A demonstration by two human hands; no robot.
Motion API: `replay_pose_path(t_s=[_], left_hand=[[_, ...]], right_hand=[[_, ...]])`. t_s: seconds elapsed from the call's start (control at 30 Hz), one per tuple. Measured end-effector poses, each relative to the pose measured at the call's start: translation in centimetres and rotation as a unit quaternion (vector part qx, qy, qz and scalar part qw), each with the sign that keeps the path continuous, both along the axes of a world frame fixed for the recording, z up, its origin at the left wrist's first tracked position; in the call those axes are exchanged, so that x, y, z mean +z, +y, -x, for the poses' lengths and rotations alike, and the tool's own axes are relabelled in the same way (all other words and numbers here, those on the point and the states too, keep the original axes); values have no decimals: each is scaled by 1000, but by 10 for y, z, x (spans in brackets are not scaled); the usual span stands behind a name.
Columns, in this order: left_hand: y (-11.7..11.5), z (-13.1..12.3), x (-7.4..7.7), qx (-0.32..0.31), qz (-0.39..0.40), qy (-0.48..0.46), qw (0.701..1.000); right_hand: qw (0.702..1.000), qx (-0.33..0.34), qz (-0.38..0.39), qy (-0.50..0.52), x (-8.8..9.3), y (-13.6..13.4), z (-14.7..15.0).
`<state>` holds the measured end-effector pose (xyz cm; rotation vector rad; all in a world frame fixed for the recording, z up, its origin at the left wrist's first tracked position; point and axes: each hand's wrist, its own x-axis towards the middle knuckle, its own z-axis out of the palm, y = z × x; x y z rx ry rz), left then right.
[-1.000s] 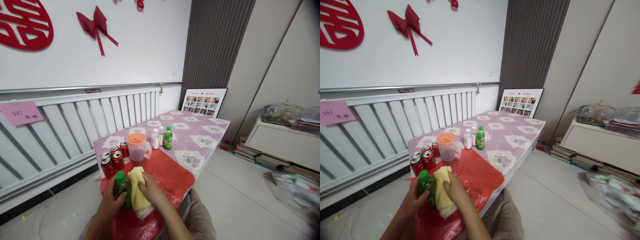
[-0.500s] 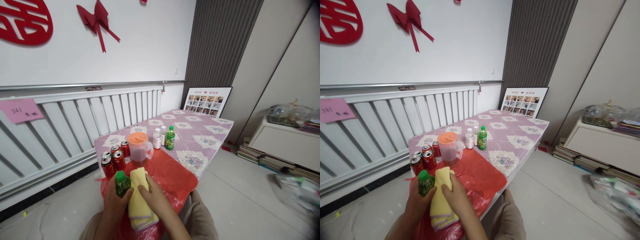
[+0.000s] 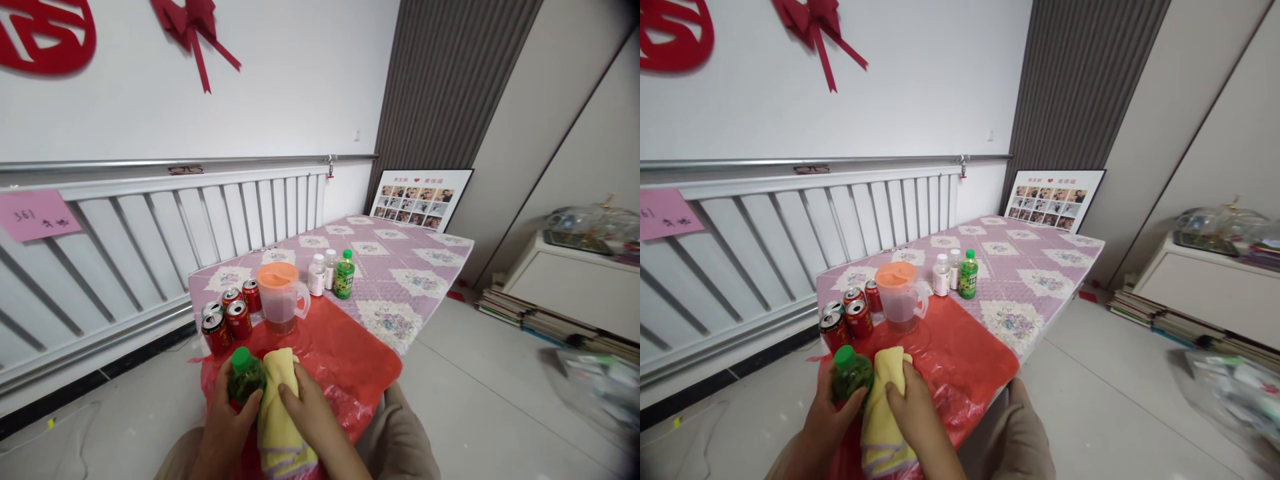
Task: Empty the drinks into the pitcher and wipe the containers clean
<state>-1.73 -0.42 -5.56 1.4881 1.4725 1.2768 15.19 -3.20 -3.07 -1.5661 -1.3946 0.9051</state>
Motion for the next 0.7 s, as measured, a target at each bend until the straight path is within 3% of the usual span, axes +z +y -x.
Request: replay_pose_path(t_s=[0.2,0.47,0.6,0.7], left_hand=[[-7,-18,9,86,35,25,995],[-8,-12,-1,36,12,15,999],[-5,4,-9,-10,43,-5,999],[-5,4,-10,10,59,-16,998]], right_hand=[[998,-17,-32,50,10,2,5],[997,13,36,-62,-6,2,4],[998,-11,28,-51,2,0,6],[999,-32,7,-9,12,0,9]])
